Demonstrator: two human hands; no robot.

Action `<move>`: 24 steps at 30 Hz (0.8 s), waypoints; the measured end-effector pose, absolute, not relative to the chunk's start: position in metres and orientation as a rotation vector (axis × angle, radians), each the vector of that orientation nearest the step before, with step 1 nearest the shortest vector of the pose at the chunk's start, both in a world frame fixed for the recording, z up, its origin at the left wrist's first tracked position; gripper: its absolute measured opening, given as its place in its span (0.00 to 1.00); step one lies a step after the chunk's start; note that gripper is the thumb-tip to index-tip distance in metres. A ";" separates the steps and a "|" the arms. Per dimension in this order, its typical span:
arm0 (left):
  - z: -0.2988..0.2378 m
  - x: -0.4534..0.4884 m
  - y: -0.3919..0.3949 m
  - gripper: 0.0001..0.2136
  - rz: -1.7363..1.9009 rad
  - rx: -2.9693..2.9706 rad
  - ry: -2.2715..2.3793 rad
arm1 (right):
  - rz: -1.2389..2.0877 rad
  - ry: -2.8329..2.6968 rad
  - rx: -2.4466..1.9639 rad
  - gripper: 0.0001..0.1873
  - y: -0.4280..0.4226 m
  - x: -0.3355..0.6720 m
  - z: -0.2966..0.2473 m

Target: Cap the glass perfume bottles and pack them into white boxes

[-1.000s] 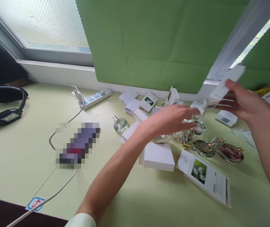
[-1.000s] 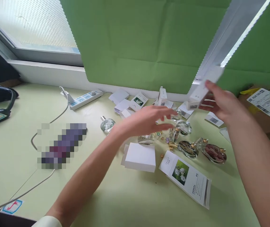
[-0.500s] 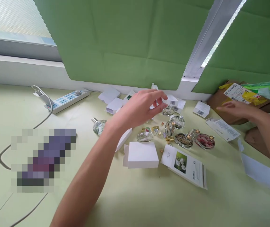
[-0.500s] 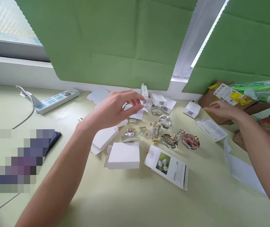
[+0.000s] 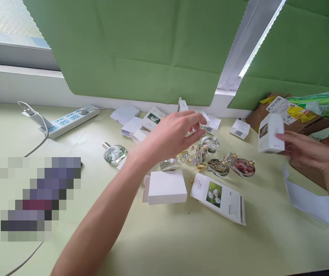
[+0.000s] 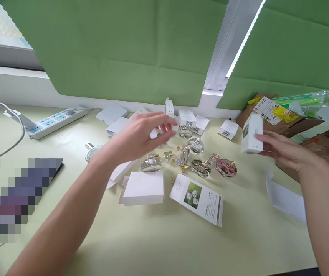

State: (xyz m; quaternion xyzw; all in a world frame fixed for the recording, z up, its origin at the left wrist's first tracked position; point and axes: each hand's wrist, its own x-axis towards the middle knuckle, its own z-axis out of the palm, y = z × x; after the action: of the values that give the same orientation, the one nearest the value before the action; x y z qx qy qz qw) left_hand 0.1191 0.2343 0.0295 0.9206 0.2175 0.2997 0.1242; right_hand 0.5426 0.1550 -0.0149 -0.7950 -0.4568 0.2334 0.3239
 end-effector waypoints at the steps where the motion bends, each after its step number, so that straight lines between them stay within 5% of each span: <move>1: 0.026 0.126 0.231 0.11 0.875 2.686 0.606 | 0.843 -1.045 -1.839 0.20 0.153 0.520 -0.006; 4: 0.013 0.148 0.218 0.11 0.933 2.711 0.519 | 1.028 -0.900 -1.173 0.11 0.154 0.446 0.007; 8: -0.005 0.165 0.214 0.13 1.187 2.705 0.501 | 1.153 -0.883 -0.841 0.07 0.172 0.373 0.004; 15: -0.015 0.163 0.234 0.10 1.741 2.520 0.581 | 1.270 -0.889 -0.653 0.05 0.196 0.342 0.004; 24: -0.017 0.165 0.237 0.13 1.852 2.462 0.632 | 1.313 -0.908 -0.619 0.04 0.197 0.336 0.007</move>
State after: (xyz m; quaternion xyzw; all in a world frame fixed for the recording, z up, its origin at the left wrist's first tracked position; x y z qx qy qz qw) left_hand 0.1651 0.2373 -0.0171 0.7829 0.2009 0.5888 -0.0014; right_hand 0.3365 0.1966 0.0066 -0.2730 -0.4005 0.5793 0.6553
